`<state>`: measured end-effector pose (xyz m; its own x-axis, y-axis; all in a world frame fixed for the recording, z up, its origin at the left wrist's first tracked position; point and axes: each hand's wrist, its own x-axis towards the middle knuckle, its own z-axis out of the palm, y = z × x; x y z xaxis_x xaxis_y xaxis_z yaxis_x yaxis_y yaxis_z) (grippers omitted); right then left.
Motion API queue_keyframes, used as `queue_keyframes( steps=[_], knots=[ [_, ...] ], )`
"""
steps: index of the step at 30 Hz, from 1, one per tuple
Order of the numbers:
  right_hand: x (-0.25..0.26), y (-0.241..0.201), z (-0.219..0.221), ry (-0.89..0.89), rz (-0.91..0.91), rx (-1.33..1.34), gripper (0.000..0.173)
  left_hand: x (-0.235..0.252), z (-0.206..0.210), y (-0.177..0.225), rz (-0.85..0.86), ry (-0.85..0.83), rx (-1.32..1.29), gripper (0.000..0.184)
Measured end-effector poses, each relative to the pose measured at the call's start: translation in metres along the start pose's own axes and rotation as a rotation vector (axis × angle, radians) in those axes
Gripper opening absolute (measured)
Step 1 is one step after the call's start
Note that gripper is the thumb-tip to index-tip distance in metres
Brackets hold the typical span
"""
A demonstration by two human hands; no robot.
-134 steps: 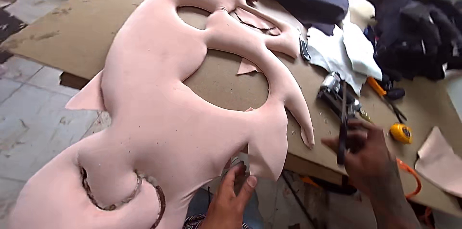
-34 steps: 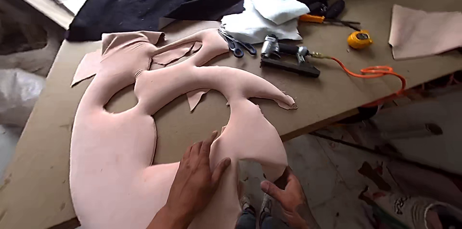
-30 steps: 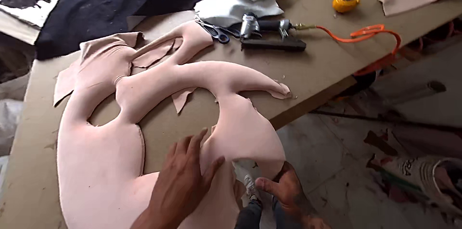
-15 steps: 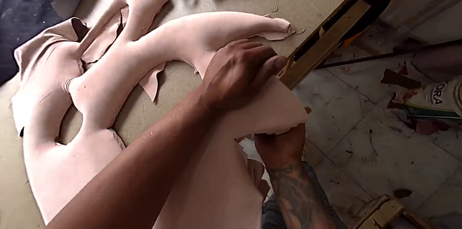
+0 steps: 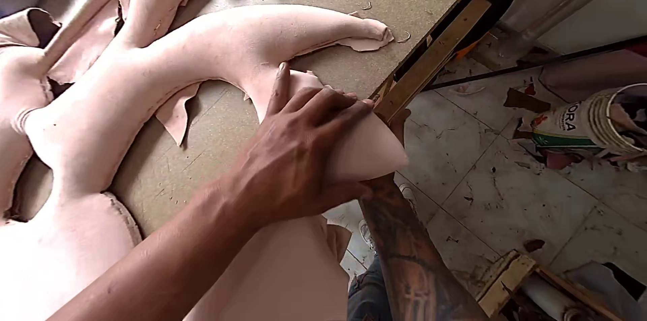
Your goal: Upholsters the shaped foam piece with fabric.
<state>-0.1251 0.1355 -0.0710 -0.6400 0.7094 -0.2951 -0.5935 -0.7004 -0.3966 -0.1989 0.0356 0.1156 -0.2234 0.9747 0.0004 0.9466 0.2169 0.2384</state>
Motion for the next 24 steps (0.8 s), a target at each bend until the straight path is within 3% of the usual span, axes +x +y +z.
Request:
queue_keyframes(
  steps=[2, 9, 13, 18, 21, 23, 24],
  knots=[
    [0.002, -0.003, -0.003, -0.057, 0.031, -0.027, 0.062, -0.002, 0.004, 0.005, -0.032, 0.011, 0.057, 0.095],
    [-0.001, 0.000, 0.011, 0.063, -0.027, -0.065, 0.056, 0.002, 0.011, 0.022, -0.048, -0.010, 0.198, 0.081],
    [-0.010, -0.006, 0.021, 0.106, -0.044, -0.107, 0.055, 0.002, 0.019, 0.032, -0.065, 0.029, 0.256, 0.082],
    [-0.038, -0.020, 0.030, 0.305, 0.058, -0.359, 0.051, -0.005, 0.032, 0.038, -0.050, 0.100, 0.336, 0.082],
    [-0.043, -0.027, -0.001, 0.185, 0.125, -0.327, 0.054, -0.003, 0.040, 0.038, -0.067, 0.075, 0.337, 0.082],
    [-0.039, -0.066, -0.009, 0.167, 0.010, -0.662, 0.052, -0.003, 0.042, 0.040, -0.079, 0.062, 0.299, 0.084],
    [-0.031, -0.099, -0.004, 0.145, -0.175, -0.922, 0.046, -0.002, 0.042, 0.041, -0.086, 0.054, 0.279, 0.085]
  ],
)
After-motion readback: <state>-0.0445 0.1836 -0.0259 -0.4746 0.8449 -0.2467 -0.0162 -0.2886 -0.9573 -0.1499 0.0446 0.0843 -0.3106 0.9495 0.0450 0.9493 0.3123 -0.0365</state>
